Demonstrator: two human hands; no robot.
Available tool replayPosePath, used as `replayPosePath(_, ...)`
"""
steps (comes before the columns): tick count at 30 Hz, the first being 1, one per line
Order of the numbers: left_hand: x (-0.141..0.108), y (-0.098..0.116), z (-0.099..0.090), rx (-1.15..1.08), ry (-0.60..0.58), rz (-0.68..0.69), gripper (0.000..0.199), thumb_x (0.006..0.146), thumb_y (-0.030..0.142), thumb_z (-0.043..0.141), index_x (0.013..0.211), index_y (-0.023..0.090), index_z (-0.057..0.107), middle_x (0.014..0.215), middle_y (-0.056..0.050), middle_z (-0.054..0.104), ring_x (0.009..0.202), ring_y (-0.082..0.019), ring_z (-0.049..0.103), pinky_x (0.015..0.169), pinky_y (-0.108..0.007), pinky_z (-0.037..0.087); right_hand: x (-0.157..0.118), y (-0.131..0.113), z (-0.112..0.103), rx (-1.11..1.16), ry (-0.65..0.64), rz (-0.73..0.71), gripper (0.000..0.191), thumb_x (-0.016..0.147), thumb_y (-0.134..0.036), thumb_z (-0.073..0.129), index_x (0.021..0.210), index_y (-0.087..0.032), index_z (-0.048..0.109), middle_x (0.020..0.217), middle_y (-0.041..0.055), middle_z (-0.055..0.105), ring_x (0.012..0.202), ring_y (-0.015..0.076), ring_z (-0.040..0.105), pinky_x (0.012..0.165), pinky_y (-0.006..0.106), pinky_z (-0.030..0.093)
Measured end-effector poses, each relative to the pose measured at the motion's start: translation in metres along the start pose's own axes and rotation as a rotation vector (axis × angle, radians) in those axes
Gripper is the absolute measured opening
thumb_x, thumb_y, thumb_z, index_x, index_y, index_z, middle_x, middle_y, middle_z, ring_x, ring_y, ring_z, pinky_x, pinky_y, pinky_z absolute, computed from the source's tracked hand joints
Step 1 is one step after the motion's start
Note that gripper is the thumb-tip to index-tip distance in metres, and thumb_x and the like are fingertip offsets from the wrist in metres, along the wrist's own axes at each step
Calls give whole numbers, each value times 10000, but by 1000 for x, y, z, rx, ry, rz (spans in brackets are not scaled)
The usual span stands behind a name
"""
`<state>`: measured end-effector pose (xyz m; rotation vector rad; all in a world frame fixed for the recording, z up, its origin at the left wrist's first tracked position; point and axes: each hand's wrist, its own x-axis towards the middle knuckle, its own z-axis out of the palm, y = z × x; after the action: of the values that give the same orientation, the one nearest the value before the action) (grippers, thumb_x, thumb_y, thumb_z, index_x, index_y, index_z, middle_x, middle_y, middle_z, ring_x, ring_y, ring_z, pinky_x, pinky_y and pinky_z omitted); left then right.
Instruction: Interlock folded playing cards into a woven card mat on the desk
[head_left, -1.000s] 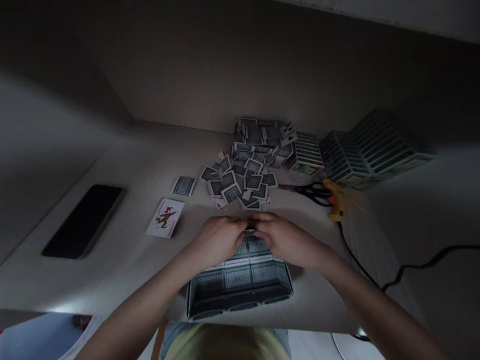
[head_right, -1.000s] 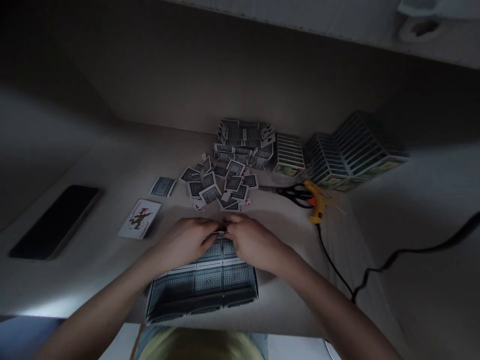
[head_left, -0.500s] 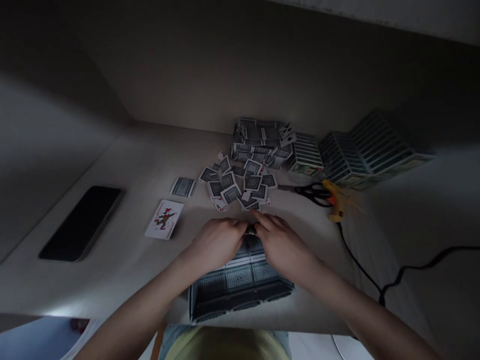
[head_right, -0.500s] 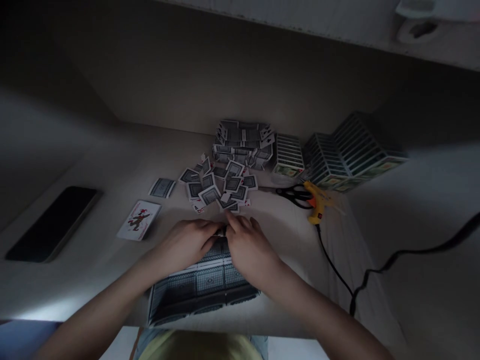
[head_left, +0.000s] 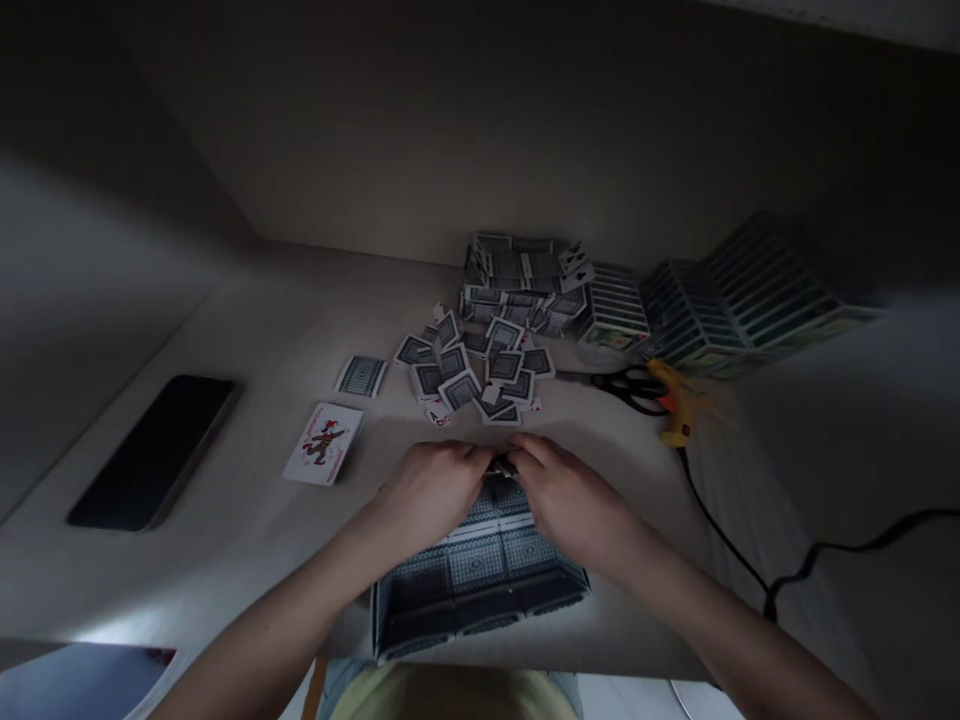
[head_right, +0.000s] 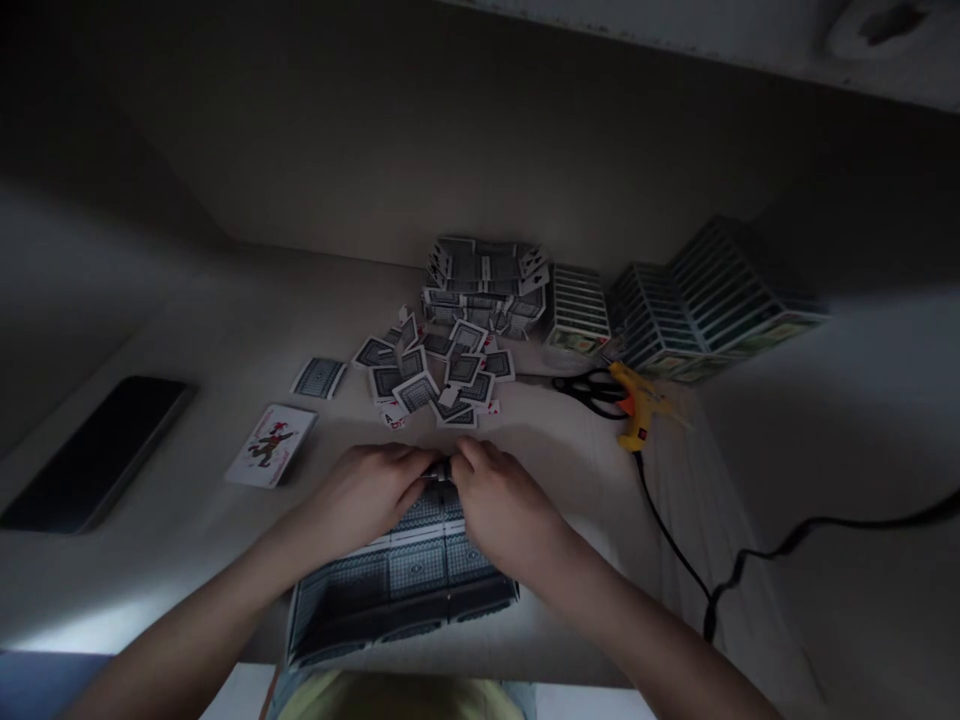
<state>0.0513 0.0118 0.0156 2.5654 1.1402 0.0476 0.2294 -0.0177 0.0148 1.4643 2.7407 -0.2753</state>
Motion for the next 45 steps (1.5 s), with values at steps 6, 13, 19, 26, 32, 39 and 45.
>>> replayPosePath(6,0,1,-2,-39,-7,-13,215,828,173,400,953,210,571,867,-39,676,766,-208,638,657,-318,472,-3,-3,-6,-31,-4,9,303,746,-40,463,1023,-109,564,1097,104,559,1087,215,479,896,328,456)
replayPosePath(13,0,3,-1,-33,-11,-5,197,815,167,428,933,205,580,842,-43,676,751,-205,636,642,-301,461,-6,-3,-7,-17,130,-46,154,820,-119,456,901,-144,584,968,100,599,994,202,530,825,316,489)
replayPosePath(19,1,4,-1,13,10,-16,158,815,187,444,804,193,601,746,-37,663,681,-185,624,598,-270,433,-6,0,-12,176,173,41,158,862,-130,400,927,-161,540,930,58,581,858,151,567,752,274,500)
replayPosePath(26,1,4,-1,-32,16,-10,170,813,200,457,827,200,626,808,-35,672,759,-179,621,657,-277,443,-14,-3,-7,-63,217,4,159,830,-95,443,919,-139,567,936,86,588,919,207,519,801,340,443)
replayPosePath(32,1,4,1,-31,13,7,187,781,164,485,893,207,628,824,-34,676,767,-190,623,663,-291,451,-27,-7,-8,-188,374,-89,265,852,-123,377,1014,-107,587,987,113,616,900,230,490,799,391,388)
replayPosePath(39,0,4,0,-33,11,18,188,760,144,499,885,204,626,813,-35,676,759,-193,625,664,-296,456,-31,-10,-5,-170,447,-100,282,838,-97,379,993,-94,615,960,112,637,862,215,502,752,362,394)
replayPosePath(45,2,2,1,-63,10,14,191,780,169,492,904,208,632,817,-40,675,768,-187,624,662,-284,454,-26,-6,-6,-141,442,-72,254,830,-108,413,971,-104,624,903,102,638,798,199,500,708,343,414)
